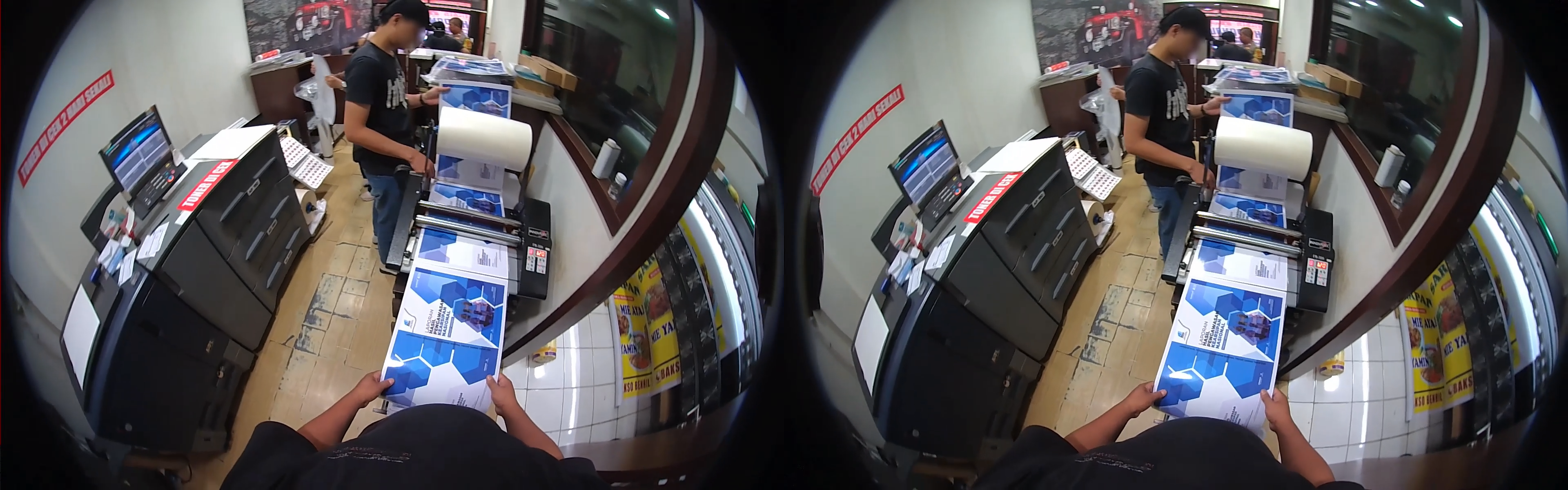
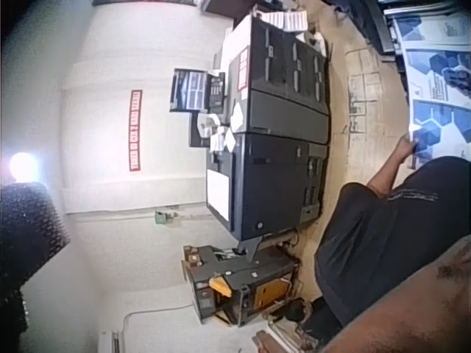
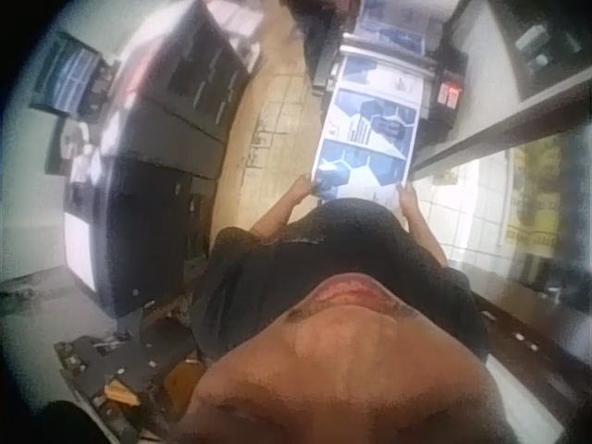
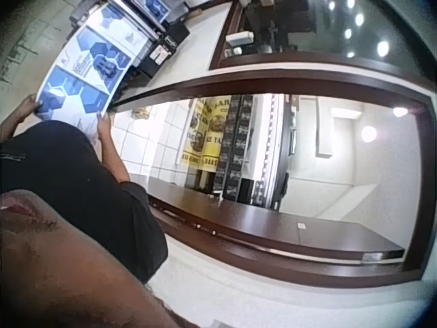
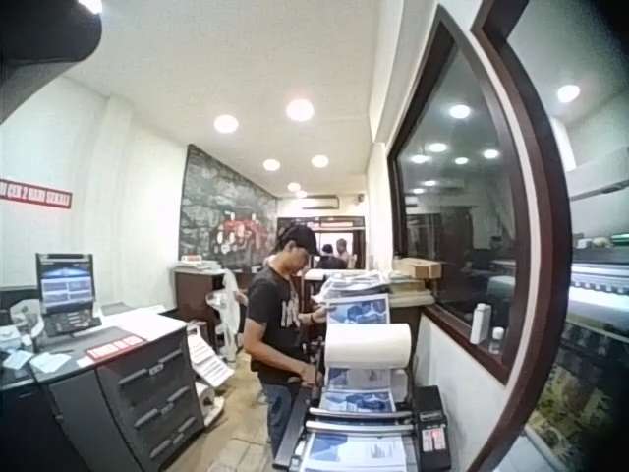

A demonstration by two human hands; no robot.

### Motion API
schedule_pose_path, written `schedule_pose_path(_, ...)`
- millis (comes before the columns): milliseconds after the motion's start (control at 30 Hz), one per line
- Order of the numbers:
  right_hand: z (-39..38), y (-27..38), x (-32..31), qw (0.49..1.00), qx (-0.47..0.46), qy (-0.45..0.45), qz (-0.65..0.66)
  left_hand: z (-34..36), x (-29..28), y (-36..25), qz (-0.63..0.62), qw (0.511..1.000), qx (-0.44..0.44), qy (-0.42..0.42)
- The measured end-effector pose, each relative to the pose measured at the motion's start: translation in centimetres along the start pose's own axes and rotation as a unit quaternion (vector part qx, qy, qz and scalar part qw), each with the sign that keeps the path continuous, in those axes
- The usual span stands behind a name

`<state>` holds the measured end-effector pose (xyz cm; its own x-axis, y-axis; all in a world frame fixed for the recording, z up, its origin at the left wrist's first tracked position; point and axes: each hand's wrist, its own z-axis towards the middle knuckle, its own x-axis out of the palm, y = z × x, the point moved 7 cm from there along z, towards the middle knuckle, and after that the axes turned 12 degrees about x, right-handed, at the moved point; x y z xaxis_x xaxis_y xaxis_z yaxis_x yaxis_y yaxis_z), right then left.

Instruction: Operating a laminating machine and a large-format printer in a print shop environment.

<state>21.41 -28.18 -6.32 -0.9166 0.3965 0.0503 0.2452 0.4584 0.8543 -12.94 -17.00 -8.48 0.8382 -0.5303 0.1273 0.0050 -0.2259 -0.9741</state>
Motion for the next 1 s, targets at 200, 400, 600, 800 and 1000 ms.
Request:
schedule_pose_path(200, 0.3, -0.5, 0.0, 1.0, 0.021, 0.006, 0.013, -1.7, -0.5, 2.0, 0.015, 1.0, -0.02, 0.003)
schedule_pose_path(400, 0.0, -1.4, -0.2, 0.999, 0.03, -0.012, 0.007, -2.1, -0.4, 1.1, 0.025, 1.0, -0.009, 0.018)
schedule_pose_path(600, -1.1, -2.6, -0.1, 0.999, 0.051, -0.011, 0.014, -2.7, -0.5, -0.1, 0.062, 0.996, -0.06, 0.027)
schedule_pose_path(800, -1.1, -3.9, 0.2, 0.998, 0.059, -0.003, 0.033, -2.5, -1.5, 1.7, 0.072, 0.995, -0.062, 0.024)
schedule_pose_path(1000, -1.3, -4.2, 0.2, 0.997, 0.06, 0.002, 0.043, -1.6, -2.2, 3.4, 0.096, 0.994, -0.048, 0.031)
